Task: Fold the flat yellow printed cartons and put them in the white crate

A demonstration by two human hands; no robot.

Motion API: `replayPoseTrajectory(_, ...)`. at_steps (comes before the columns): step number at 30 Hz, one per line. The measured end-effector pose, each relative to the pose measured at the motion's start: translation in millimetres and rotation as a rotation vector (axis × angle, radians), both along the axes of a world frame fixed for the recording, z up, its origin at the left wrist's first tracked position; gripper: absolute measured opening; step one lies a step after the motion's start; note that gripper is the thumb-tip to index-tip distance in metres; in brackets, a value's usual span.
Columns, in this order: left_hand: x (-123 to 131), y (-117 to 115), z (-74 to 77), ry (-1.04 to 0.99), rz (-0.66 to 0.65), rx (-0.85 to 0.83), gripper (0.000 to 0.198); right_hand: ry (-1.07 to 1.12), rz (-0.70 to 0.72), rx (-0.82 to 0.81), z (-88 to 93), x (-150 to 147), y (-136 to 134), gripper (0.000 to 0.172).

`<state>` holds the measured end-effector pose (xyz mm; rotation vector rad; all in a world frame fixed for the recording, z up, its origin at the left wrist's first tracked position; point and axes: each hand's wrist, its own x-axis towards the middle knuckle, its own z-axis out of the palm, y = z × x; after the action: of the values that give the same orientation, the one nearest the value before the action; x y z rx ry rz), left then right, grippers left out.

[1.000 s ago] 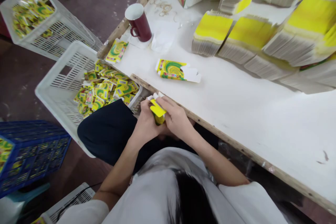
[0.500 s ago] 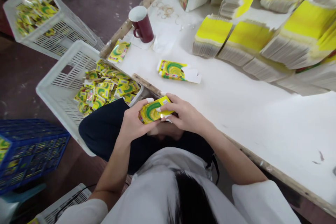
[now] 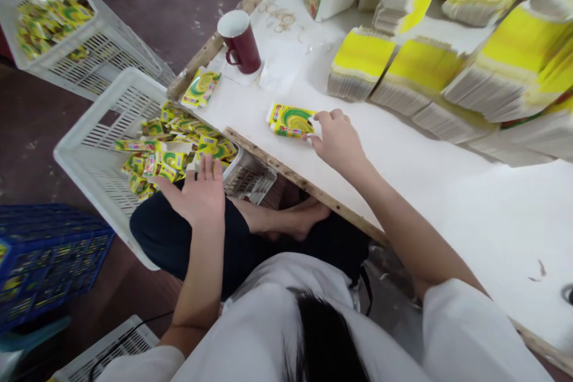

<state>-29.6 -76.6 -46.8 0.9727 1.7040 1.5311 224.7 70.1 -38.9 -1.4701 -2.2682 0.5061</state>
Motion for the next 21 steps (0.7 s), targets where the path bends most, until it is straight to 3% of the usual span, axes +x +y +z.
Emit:
replayPoseTrajectory(4,17,-3,-1.1,-0.522,0.163,-0.019,0.053,-0.107,-0.066,-0.014,-27.1,-11,15,0.030)
replayPoseTrajectory(8,35,-7,-1.7,-0.623,0.152,-0.062,0.044,-0.026,-0.085,0.012,-33.2,-15,16,0.031)
replayPoseTrajectory(12,49,-6,-1.3,-0.683,0.050,-0.047,0.049,0.119,-0.067,-0.021,-6.4,-13,1,0.019)
replayPoseTrajectory(16,65,-2,2.0,-0.721,-0.030,0.155,0.071,0.300,0.124,-0.196,29.2,-24,-44,0.014)
replayPoseTrajectory(18,70,0,9.6,-0.693,-0.025,0.264,0.067,0.362,0.304,-0.353,37.2,-34,-70,0.016)
replayPoseTrajectory(21,72,6,28.5,-0.672,0.028,0.358,0.049,0.531,0.370,-0.492,35.7,-51,-101,0.014)
